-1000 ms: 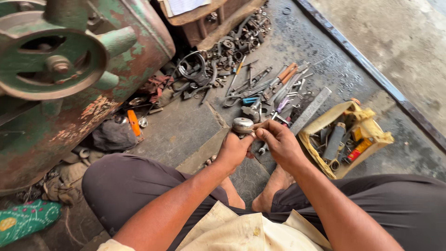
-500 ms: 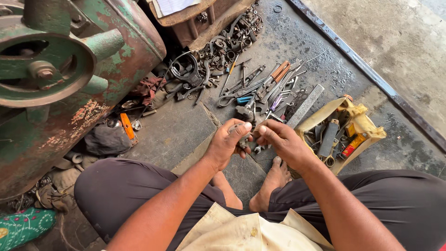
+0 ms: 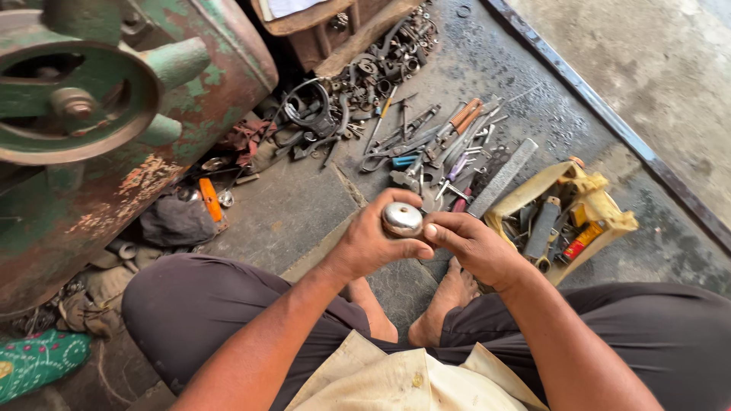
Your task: The person sits on the floor and uses a wrench to loosen a nut on a small metal part. They then use a screwdriver to manipulate the internal components of the part.
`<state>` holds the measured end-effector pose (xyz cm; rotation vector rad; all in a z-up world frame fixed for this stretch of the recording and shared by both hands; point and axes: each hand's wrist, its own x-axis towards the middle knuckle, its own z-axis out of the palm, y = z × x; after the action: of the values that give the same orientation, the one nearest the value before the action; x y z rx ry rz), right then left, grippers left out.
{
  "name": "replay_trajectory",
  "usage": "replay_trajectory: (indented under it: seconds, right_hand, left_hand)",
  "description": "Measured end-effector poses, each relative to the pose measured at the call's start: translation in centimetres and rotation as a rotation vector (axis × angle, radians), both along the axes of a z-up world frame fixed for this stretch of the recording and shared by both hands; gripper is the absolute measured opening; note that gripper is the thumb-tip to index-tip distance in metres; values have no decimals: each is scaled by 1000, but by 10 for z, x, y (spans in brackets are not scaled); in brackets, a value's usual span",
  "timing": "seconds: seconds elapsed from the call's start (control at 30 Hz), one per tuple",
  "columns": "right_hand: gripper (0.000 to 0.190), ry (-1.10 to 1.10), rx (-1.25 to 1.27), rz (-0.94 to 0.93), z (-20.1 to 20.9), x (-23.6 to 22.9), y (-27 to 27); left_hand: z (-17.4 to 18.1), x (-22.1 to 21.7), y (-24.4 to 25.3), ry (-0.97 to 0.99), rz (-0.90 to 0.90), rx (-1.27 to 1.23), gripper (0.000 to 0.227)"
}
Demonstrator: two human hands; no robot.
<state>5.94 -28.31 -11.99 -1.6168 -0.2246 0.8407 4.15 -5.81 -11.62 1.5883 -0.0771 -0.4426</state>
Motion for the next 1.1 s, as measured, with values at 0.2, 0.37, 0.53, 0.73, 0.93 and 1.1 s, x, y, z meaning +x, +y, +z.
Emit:
replay_trajectory:
  seconds: [0.2, 0.37, 0.53, 0.73, 0.93, 1.1]
  right_hand:
    - [28, -212, -173, 56, 15, -1, 1]
    - [17, -449, -190, -42, 14, -8, 10]
    - [12, -513, -243, -161, 13, -20, 20]
    - [16, -688, -410, -180, 17, -25, 28]
    - [17, -883, -538, -65, 8, -27, 24]
    - [11, -770, -573, -35, -4, -22, 23]
  left_hand:
    - [9, -8, -5, -135, 25, 120, 65]
    - [10, -13, -9, -194, 103, 87, 60]
    - [7, -16, -16, -304, 201, 149, 56]
    - [0, -23, -22, -275, 279, 239, 52]
    - [-13, -29, -28, -247, 270, 303, 53]
    - [-22, -16, -29, -4, 290, 181, 56]
